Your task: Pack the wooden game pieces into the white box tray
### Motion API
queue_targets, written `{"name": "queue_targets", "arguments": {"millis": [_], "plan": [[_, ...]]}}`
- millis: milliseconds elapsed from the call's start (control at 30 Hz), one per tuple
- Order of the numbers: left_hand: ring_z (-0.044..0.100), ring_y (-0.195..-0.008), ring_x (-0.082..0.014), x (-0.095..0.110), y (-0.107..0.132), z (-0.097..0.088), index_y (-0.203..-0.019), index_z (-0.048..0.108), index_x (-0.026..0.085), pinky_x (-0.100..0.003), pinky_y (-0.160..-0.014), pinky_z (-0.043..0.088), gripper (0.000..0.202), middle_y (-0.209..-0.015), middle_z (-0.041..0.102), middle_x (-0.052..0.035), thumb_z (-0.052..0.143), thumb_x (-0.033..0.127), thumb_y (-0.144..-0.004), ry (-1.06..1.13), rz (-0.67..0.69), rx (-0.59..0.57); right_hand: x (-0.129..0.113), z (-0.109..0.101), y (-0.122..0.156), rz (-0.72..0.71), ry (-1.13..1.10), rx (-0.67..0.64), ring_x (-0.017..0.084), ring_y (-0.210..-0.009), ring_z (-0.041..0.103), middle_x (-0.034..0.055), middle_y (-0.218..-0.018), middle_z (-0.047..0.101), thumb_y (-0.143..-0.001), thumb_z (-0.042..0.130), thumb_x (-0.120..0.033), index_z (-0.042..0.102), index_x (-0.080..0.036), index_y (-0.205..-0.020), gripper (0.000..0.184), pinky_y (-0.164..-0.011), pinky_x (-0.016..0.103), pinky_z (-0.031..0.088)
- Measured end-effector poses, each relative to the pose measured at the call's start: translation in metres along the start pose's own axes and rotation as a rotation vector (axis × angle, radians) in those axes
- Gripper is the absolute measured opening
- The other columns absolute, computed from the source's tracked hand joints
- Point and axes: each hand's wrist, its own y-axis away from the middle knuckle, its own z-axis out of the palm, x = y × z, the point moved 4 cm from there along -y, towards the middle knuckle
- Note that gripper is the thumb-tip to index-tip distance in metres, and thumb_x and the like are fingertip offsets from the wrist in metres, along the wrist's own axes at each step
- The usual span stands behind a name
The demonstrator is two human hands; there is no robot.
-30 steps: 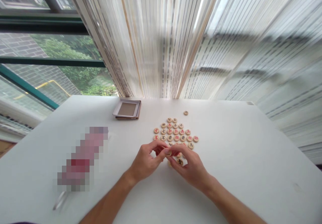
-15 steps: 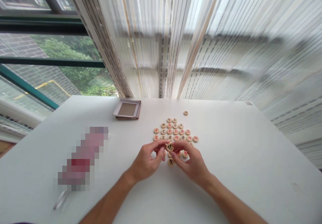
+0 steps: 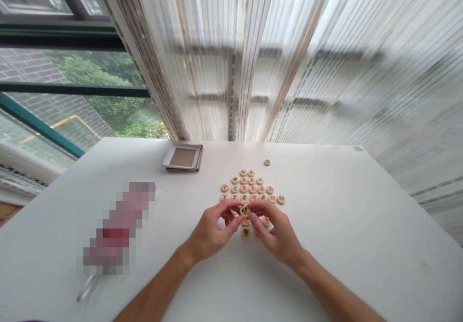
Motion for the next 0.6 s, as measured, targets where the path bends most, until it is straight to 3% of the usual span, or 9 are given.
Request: {"name": "queue_targets", "arguments": {"millis": [133,400,600], "plan": [[0.065,-0.074,-0.0131,0.0039,-0.0003,0.0011,-0.116,0.065,0.022,-0.026,-0.071,0.056,0.025,-0.099,0.071,-0.0045,0.062,0.027,-0.092,-0.033,0.066,-0.005,0.0026,-0.0001,-0.0014,0.054,-0.056,-0.024,0.016,-0.079,0.067,0.0043,-0.092,0.068,-0.093,0.061,-0.024,0.062,-0.021,-0.105,0.012,-0.072,0.029,0.058],[0.061,-0.070,-0.0109,0.0054,-0.0005,0.0056,-0.111,0.066,0.022,-0.024,-0.069,0.053,0.022,-0.092,0.071,-0.0011,0.067,0.023,-0.089,-0.073,0.140,-0.039,0.0067,-0.0011,-0.0010,0.158,-0.116,0.012,0.015,-0.070,0.067,0.0021,-0.080,0.069,-0.087,0.071,-0.030,0.066,-0.020,-0.088,0.012,-0.065,0.025,0.056],[0.060,-0.068,-0.0105,0.0040,-0.0004,0.0037,-0.110,0.066,0.024,-0.024,-0.069,0.053,0.026,-0.093,0.070,0.0002,0.071,0.020,-0.085,-0.166,0.167,-0.036,0.0074,-0.0007,-0.0001,0.190,-0.090,0.016,0.016,-0.066,0.069,0.0024,-0.075,0.071,-0.092,0.065,-0.033,0.069,-0.020,-0.086,0.015,-0.056,0.022,0.052]]}}
